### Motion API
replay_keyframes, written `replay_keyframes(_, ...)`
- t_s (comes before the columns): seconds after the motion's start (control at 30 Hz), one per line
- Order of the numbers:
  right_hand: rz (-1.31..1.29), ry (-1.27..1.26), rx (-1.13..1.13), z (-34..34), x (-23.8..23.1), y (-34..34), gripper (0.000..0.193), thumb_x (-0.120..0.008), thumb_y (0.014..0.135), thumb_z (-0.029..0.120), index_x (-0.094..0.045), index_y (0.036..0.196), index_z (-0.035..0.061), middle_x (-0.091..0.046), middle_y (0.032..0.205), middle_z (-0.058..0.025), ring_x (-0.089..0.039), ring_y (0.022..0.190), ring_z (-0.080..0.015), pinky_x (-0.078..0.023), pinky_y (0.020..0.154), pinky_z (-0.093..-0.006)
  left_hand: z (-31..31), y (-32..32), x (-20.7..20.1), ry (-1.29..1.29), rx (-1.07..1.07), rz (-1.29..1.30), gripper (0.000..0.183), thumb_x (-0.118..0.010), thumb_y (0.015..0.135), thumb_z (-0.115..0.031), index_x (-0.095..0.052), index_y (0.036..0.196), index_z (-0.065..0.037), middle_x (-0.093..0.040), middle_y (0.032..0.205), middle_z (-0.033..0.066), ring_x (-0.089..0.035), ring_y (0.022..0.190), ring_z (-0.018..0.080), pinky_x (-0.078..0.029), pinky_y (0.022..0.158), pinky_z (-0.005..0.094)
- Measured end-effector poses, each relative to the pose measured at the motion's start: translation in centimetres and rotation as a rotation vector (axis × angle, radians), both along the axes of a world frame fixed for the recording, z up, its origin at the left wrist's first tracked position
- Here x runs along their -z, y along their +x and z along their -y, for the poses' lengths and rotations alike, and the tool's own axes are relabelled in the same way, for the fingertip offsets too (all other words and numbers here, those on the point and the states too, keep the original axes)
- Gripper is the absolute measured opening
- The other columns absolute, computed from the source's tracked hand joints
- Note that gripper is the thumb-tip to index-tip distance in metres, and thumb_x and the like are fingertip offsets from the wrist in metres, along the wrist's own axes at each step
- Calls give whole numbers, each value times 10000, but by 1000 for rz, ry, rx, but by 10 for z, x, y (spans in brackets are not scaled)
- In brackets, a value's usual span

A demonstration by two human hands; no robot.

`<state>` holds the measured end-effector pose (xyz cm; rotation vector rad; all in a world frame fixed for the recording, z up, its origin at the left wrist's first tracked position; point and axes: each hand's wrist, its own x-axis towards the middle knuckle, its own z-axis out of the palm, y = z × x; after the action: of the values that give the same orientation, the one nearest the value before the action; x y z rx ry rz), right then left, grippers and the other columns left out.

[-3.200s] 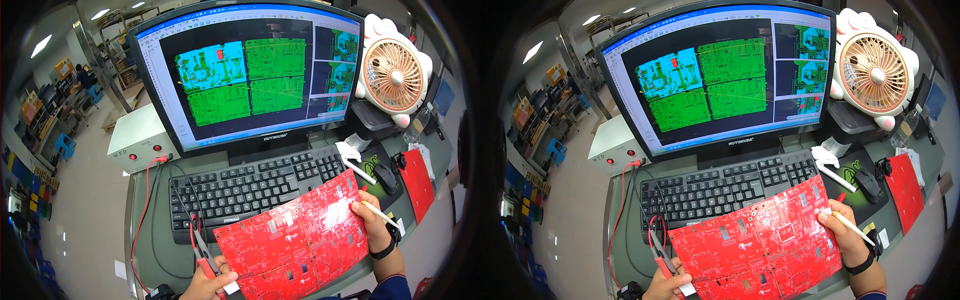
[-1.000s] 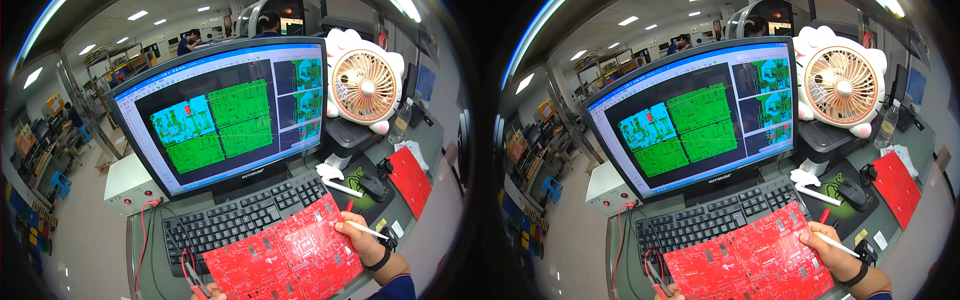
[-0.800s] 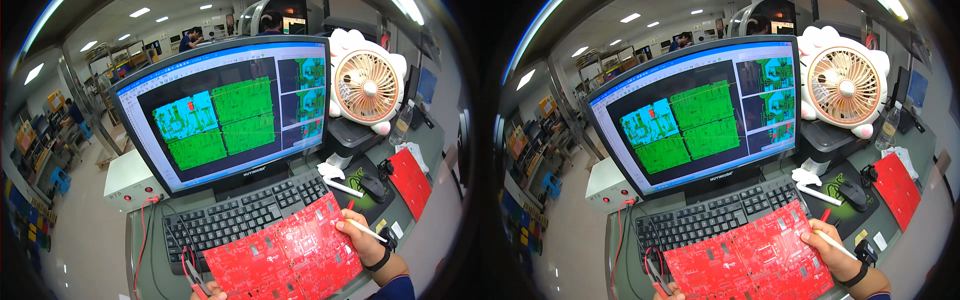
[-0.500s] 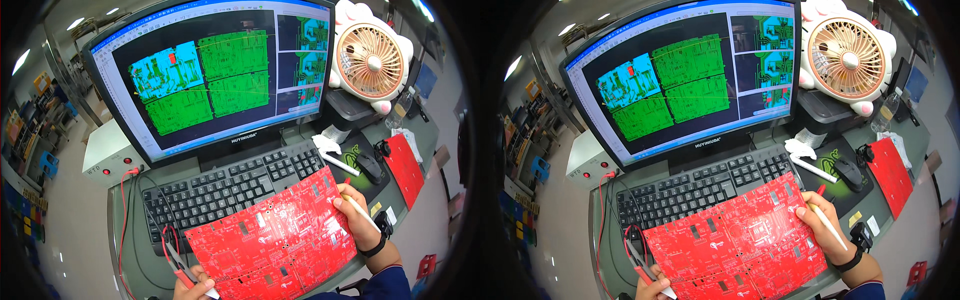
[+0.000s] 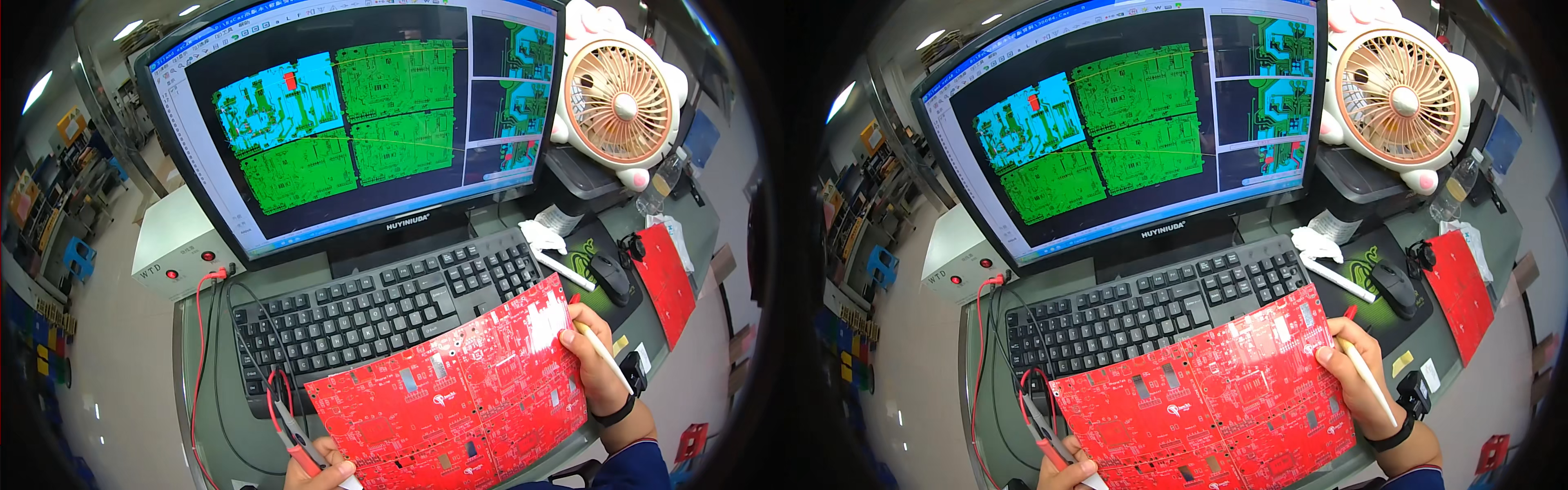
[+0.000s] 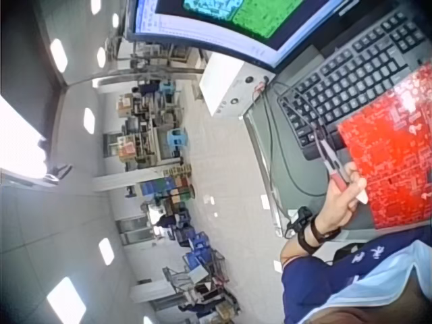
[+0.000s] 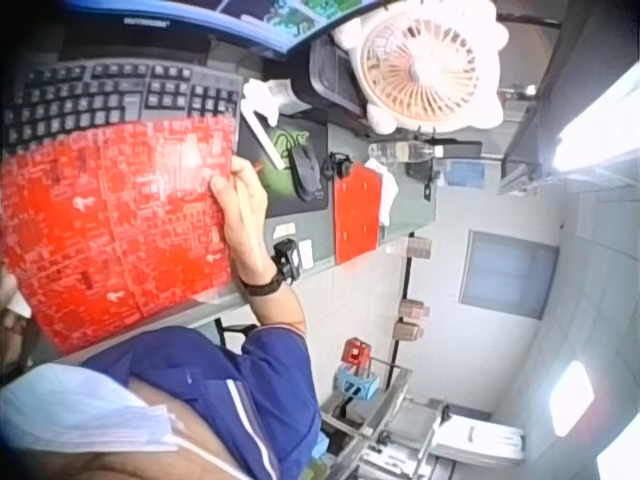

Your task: Testing a red circuit board using multimeters and software.

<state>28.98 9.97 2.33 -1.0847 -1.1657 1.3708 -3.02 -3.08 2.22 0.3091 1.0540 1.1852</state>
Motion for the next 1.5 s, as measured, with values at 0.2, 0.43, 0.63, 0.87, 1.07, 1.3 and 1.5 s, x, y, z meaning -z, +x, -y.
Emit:
replay_keyframes(0.2,-10,3,2,0,-1,-1,199,-560,888,86,-545,1059,-17,-655,952,-85,-611,831,-98,-480,767,-240,1,-1,4,18,10,-10,290,-612,852,-14,-441,1079,-73,-479,679,-31,-402,441,38,-344,395,177)
replay_keyframes(0.43,31,6,-17,-1,2,1,228,-548,894,84,-548,1094,-27,-656,962,-78,-608,831,-88,-478,757,-231,0,-1,3,-10,1,-1,296,-612,851,-10,-438,1082,-74,-470,677,-34,-409,446,38,-360,409,180)
replay_keyframes(0.63,61,-30,9,-1,-2,-2,253,-549,893,90,-554,1117,-29,-656,964,-70,-602,835,-85,-474,756,-224,-1,1,0,-14,-13,-7,288,-604,851,-6,-430,1067,-85,-463,694,-35,-400,448,37,-352,414,179)
replay_keyframes(0.87,83,-51,-1,-1,-3,-2,267,-552,885,94,-566,1119,-35,-653,978,-75,-597,839,-83,-474,763,-225,1,0,3,-9,19,-4,271,-598,856,-15,-431,1053,-95,-464,713,-39,-392,454,31,-329,408,171)
replay_keyframes(1.07,65,-45,-7,0,-4,1,287,-555,884,95,-566,1137,-41,-653,994,-74,-599,852,-86,-475,778,-229,3,0,3,28,25,8,261,-596,860,-26,-434,1051,-99,-466,721,-41,-392,458,27,-320,405,168)
replay_keyframes(1.3,78,-39,4,-2,-2,-2,341,-557,884,92,-550,1194,-50,-651,1043,-83,-600,904,-99,-469,820,-241,1,-3,5,32,39,1,271,-602,855,-29,-435,1055,-100,-459,723,-45,-379,455,27,-322,414,171)
replay_keyframes(1.5,74,-35,0,-1,-1,-1,352,-564,884,104,-547,1198,-54,-649,1055,-86,-600,916,-105,-468,828,-244,2,-2,5,38,34,-10,255,-604,857,-43,-446,1053,-85,-454,704,-49,-372,452,24,-316,415,170)
